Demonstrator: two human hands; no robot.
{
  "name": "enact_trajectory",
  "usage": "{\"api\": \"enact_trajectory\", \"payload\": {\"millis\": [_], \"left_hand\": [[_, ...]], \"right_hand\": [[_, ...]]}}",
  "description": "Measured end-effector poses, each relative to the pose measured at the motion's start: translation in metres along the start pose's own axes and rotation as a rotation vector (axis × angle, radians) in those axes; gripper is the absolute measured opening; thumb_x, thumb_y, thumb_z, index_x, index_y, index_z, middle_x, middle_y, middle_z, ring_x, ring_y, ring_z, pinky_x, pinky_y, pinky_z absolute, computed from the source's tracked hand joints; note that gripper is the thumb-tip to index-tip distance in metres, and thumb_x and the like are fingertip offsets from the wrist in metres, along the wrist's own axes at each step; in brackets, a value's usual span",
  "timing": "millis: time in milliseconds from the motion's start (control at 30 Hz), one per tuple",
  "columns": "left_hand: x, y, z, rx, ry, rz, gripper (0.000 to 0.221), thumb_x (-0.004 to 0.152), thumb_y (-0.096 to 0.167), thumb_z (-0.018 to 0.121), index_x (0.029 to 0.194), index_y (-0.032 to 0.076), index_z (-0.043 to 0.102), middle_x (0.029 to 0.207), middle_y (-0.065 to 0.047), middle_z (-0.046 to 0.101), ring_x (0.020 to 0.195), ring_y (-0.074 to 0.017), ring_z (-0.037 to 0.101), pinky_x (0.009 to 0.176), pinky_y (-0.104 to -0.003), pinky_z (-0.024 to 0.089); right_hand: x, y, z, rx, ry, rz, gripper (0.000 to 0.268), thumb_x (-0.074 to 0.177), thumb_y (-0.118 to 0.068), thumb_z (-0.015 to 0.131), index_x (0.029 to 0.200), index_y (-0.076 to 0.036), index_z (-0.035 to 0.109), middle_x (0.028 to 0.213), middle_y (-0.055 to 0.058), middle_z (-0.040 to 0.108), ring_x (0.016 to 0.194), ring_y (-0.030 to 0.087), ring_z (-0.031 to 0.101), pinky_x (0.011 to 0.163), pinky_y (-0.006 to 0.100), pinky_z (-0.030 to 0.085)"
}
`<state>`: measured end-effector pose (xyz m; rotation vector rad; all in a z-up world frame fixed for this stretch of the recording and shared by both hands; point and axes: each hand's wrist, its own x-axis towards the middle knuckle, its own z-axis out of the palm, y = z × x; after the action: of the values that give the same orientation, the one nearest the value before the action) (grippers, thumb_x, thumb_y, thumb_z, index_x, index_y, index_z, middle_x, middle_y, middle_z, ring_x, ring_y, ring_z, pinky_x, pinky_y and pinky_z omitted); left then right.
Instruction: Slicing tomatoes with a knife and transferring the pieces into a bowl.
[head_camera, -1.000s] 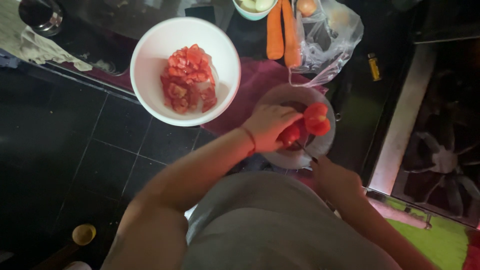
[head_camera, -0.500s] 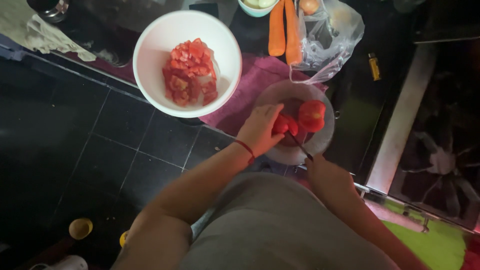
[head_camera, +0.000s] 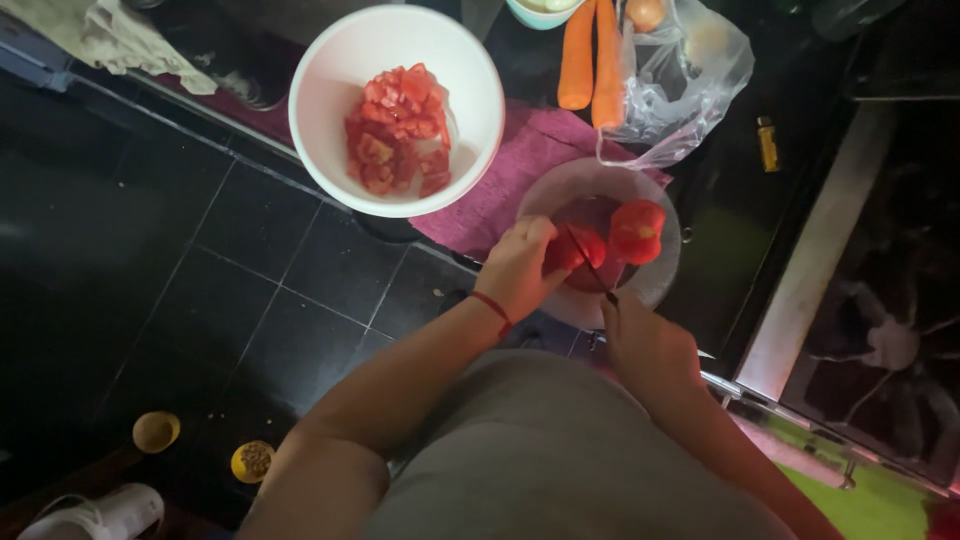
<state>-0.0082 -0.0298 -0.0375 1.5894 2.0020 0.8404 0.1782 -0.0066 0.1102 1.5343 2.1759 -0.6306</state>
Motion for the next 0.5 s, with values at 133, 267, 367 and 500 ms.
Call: {"api": "enact_trajectory", "payload": {"millis": [133, 267, 367, 500], "left_hand": [[0.002, -0.001, 0.006, 0.006, 0.052, 0.023, 0.053, 0.085, 0.033, 0.089, 0.125, 0.014, 0.059, 0.114, -0.012, 0.064, 0.111, -0.0375, 0.071, 0.087, -0.048, 0.066], [0.001, -0.007, 0.013, 0.094, 0.082, 0.076, 0.056, 0.08, 0.034, 0.092, 0.123, 0.017, 0.06, 0.109, -0.011, 0.064, 0.108, -0.0375, 0.07, 0.085, -0.049, 0.065], [0.001, -0.009, 0.015, 0.036, 0.075, 0.062, 0.054, 0.083, 0.034, 0.09, 0.123, 0.017, 0.059, 0.11, -0.009, 0.063, 0.105, -0.037, 0.071, 0.084, -0.048, 0.065], [0.002, -0.011, 0.023, 0.106, 0.143, 0.072, 0.054, 0.082, 0.039, 0.088, 0.121, 0.02, 0.057, 0.109, -0.008, 0.061, 0.105, -0.0334, 0.07, 0.086, -0.047, 0.064]], "right_hand": [[0.017, 0.002, 0.012, -0.118, -0.027, -0.007, 0.053, 0.118, -0.057, 0.026, 0.11, -0.018, 0.06, 0.099, 0.018, 0.082, 0.105, 0.041, 0.081, 0.092, 0.052, 0.062], [0.029, -0.026, 0.007, -0.251, -0.127, -0.052, 0.029, 0.118, -0.032, 0.034, 0.121, -0.017, 0.059, 0.11, 0.007, 0.08, 0.112, 0.034, 0.081, 0.093, 0.053, 0.062], [0.055, 0.005, 0.038, -0.226, -0.07, -0.144, 0.03, 0.114, -0.034, 0.039, 0.119, -0.013, 0.06, 0.107, 0.012, 0.078, 0.111, 0.04, 0.079, 0.094, 0.054, 0.062], [-0.02, -0.038, -0.033, -0.195, -0.179, -0.142, 0.033, 0.109, -0.042, 0.05, 0.122, -0.014, 0.062, 0.111, 0.017, 0.077, 0.113, 0.044, 0.078, 0.095, 0.059, 0.06]]}}
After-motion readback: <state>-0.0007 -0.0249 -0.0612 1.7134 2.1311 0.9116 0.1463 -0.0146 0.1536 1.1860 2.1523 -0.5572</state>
